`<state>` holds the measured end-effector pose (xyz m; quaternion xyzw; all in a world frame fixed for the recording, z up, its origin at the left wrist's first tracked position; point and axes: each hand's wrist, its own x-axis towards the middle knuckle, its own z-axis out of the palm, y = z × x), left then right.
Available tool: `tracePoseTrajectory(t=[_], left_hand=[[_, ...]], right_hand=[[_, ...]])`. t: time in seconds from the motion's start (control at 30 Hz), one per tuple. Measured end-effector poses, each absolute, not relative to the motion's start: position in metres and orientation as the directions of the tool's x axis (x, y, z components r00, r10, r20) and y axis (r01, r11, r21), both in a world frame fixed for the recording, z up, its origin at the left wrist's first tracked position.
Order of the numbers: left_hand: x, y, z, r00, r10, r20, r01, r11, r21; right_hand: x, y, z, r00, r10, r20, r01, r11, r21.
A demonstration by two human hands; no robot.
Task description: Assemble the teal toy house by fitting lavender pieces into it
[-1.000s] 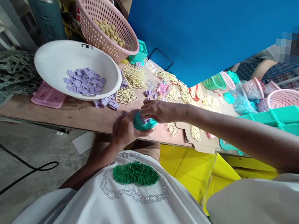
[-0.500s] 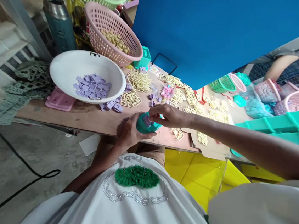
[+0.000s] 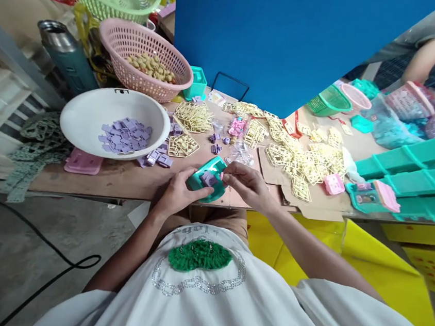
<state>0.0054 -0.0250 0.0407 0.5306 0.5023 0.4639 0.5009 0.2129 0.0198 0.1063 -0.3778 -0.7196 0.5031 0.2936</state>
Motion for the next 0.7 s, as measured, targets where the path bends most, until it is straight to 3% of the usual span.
tracePoseTrajectory(t=[0.1, 0.33, 0.43, 0.57, 0.7], left_hand=[[0.005, -0.033, 0.048, 0.036, 0.997, 0.064, 0.210, -0.070, 0.975], [0.019, -0.043, 0.058, -0.002, 0.993, 0.121, 0.337, -0.114, 0.935], [0.030, -0.047, 0.062, -0.017, 0.976, 0.215, 0.457, -0.184, 0.870], [0.045, -0.052, 0.067, 0.000, 0.942, 0.337, 0.569, -0.277, 0.774], [0.058, -0.059, 0.073, 0.028, 0.934, 0.355, 0.673, -0.280, 0.684]], right_hand=[[0.212, 0.003, 0.087, -0.481, 0.866, 0.135, 0.181, 0.249, -0.951], [0.220, -0.013, 0.064, -0.358, 0.897, 0.259, 0.093, 0.310, -0.946], [0.224, -0.014, 0.059, -0.346, 0.880, 0.325, 0.086, 0.375, -0.923], [0.229, -0.016, 0.053, -0.319, 0.891, 0.324, 0.025, 0.350, -0.936], [0.239, -0.028, 0.054, -0.312, 0.873, 0.374, -0.002, 0.393, -0.919]])
